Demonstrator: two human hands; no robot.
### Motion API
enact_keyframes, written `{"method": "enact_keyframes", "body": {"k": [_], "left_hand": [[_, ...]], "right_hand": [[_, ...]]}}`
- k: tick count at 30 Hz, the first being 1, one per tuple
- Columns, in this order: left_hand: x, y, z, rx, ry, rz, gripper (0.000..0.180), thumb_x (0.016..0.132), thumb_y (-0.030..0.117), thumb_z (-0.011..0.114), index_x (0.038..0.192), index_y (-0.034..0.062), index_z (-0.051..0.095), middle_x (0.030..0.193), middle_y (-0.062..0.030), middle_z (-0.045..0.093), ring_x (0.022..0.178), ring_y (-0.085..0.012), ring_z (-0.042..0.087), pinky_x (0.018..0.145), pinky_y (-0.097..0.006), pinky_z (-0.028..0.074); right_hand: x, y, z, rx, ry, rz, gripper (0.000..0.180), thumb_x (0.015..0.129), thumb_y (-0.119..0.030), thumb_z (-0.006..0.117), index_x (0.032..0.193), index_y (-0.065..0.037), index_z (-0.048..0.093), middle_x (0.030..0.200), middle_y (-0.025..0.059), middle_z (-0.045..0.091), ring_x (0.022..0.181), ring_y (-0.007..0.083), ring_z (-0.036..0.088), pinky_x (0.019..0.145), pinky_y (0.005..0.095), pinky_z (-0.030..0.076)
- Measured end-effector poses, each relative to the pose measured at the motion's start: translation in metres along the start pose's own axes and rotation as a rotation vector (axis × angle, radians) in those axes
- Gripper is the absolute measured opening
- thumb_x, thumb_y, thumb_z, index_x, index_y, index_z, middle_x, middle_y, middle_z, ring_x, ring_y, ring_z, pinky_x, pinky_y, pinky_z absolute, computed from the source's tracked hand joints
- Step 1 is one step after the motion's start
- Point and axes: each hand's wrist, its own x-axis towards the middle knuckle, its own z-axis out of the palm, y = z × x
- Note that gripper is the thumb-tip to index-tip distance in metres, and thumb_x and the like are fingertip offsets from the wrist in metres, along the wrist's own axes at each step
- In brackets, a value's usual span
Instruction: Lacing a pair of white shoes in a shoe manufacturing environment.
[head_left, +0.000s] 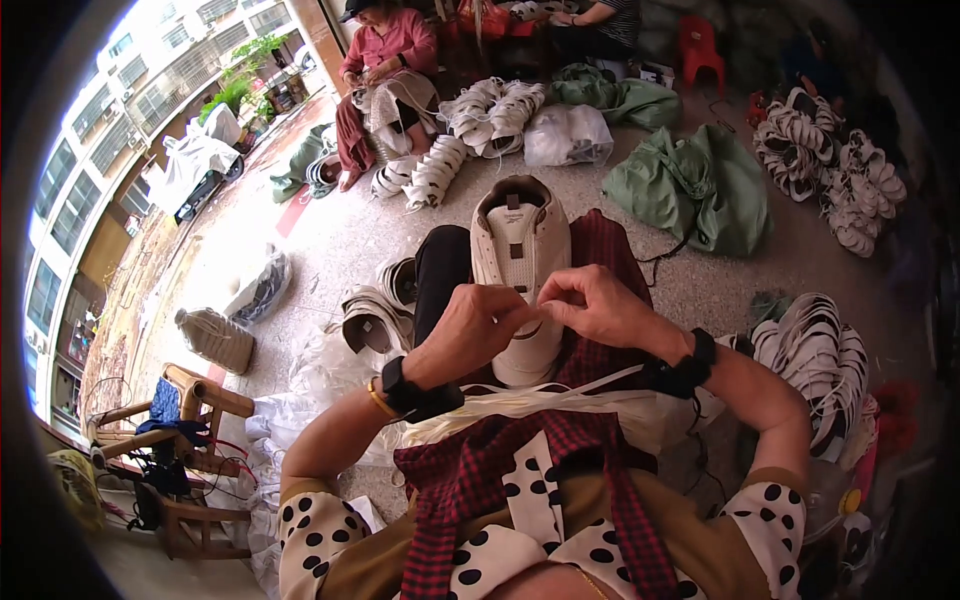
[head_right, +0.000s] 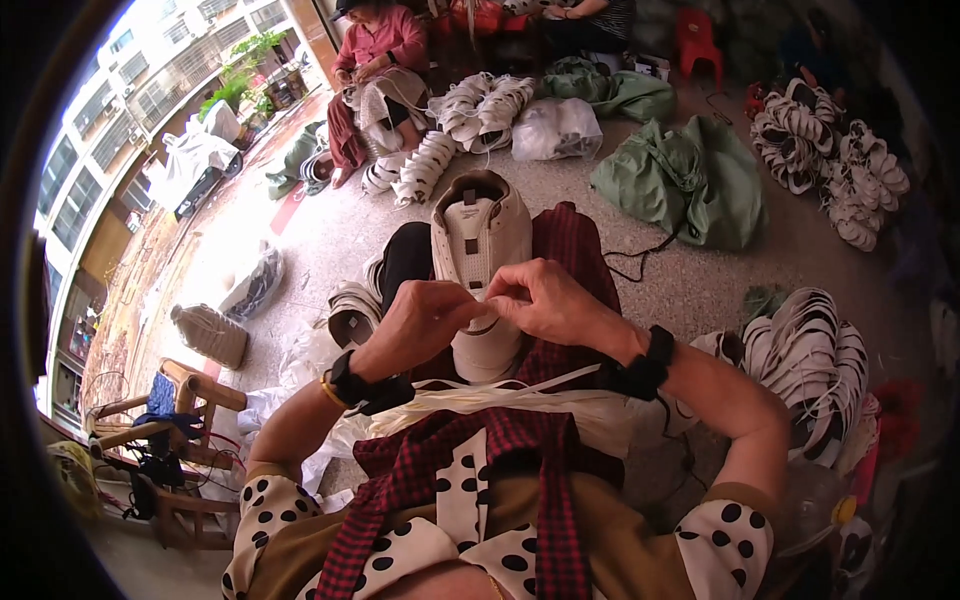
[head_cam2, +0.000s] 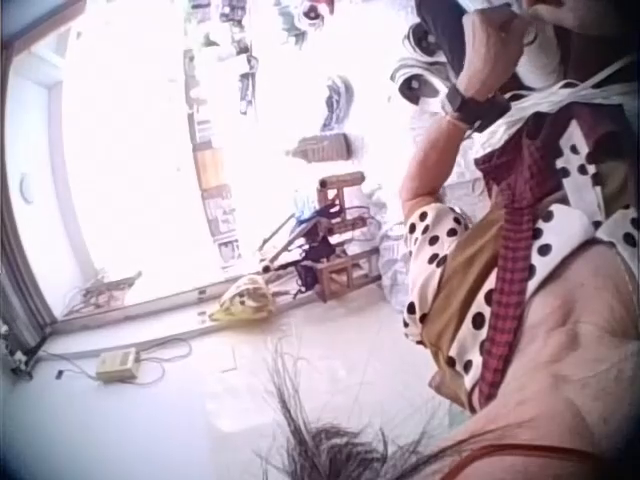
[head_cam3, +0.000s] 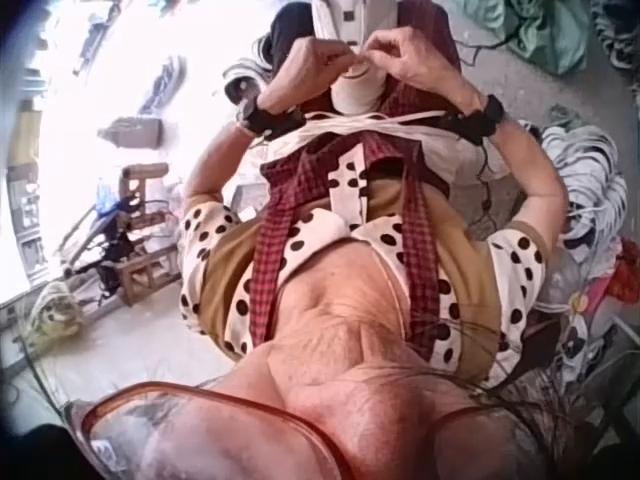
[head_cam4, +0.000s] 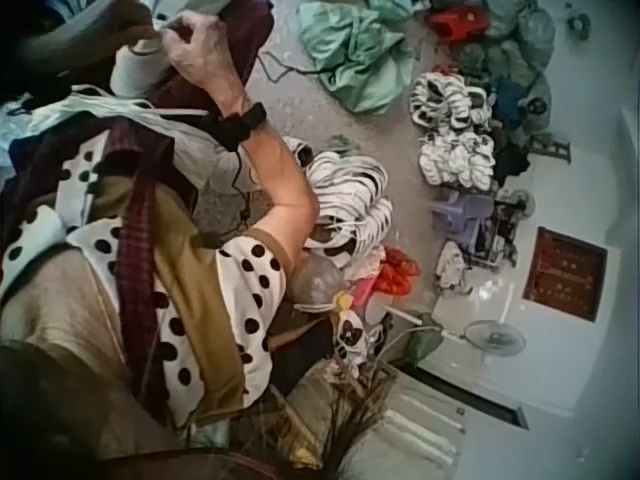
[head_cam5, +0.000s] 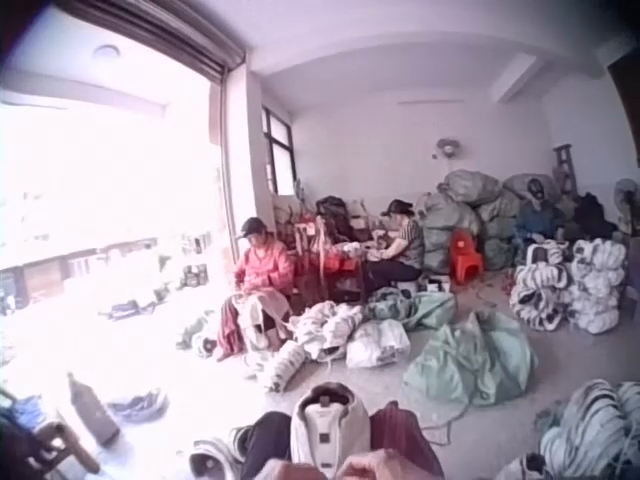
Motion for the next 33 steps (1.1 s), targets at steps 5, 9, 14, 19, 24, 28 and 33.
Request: {"method": "enact_keyframes", "body": {"k": [5,9,14,19,24,28,33], "left_hand": [[0.0,-0.031,0.017,0.115,0.316,0.141,0.023,0.086,0.012,0.075,0.106,0.001,0.072,0.088,-0.0098,0.066,0.075,-0.0187,0.065,0.066,-0.032,0.052],[-0.004,-0.044,0.02,0.178,0.258,0.18,0.03,0.086,0.014,0.072,0.114,0.0035,0.068,0.092,-0.0121,0.061,0.084,-0.0287,0.064,0.074,-0.038,0.052],[-0.001,-0.053,0.019,0.346,0.219,0.31,0.024,0.086,0.006,0.07,0.109,0.0016,0.07,0.096,-0.011,0.063,0.085,-0.029,0.062,0.076,-0.037,0.051],[0.001,-0.058,0.018,0.493,0.165,0.436,0.031,0.081,0.004,0.068,0.113,0.0048,0.066,0.097,-0.0078,0.058,0.087,-0.0265,0.059,0.076,-0.036,0.052],[0.0,-0.059,0.018,0.504,0.177,0.42,0.034,0.082,0.002,0.067,0.115,0.0051,0.065,0.096,-0.0071,0.056,0.085,-0.0267,0.058,0.077,-0.036,0.052],[-0.002,-0.059,0.019,0.419,0.215,0.377,0.03,0.079,0.005,0.067,0.109,0.0076,0.067,0.096,-0.0065,0.058,0.09,-0.0285,0.059,0.077,-0.038,0.053],[-0.002,-0.06,0.019,0.37,0.242,0.336,0.025,0.082,0.005,0.069,0.106,0.0048,0.071,0.09,-0.008,0.062,0.083,-0.0281,0.061,0.078,-0.037,0.051]], "right_hand": [[0.018,0.019,0.0,-0.217,0.143,-0.117,0.014,0.085,-0.01,0.074,0.089,0.002,0.069,0.081,0.012,0.067,0.075,0.02,0.065,0.068,0.0331,0.052],[0.02,0.028,0.0,-0.325,0.158,-0.192,0.019,0.083,-0.013,0.077,0.086,0.003,0.067,0.08,0.0165,0.064,0.075,0.0329,0.067,0.068,0.0399,0.052],[0.021,0.035,-0.002,-0.386,0.098,-0.223,0.022,0.085,-0.015,0.075,0.084,0.003,0.062,0.081,0.0166,0.062,0.076,0.0343,0.065,0.067,0.0417,0.05],[0.023,0.033,-0.004,-0.407,0.062,-0.213,0.021,0.085,-0.013,0.074,0.083,0.003,0.06,0.082,0.0165,0.061,0.077,0.0352,0.064,0.069,0.043,0.049],[0.026,0.027,0.001,-0.489,0.096,-0.203,0.019,0.084,-0.01,0.073,0.083,0.003,0.06,0.082,0.0176,0.061,0.077,0.0373,0.063,0.069,0.0449,0.049],[0.03,0.024,0.002,-0.516,0.075,-0.183,0.018,0.083,-0.01,0.073,0.083,0.003,0.06,0.083,0.0178,0.061,0.078,0.0379,0.064,0.07,0.0455,0.05],[0.037,0.023,-0.005,-0.532,-0.071,-0.306,0.017,0.083,-0.01,0.072,0.084,0.001,0.06,0.082,0.0166,0.06,0.078,0.0378,0.063,0.069,0.0462,0.049]]}}
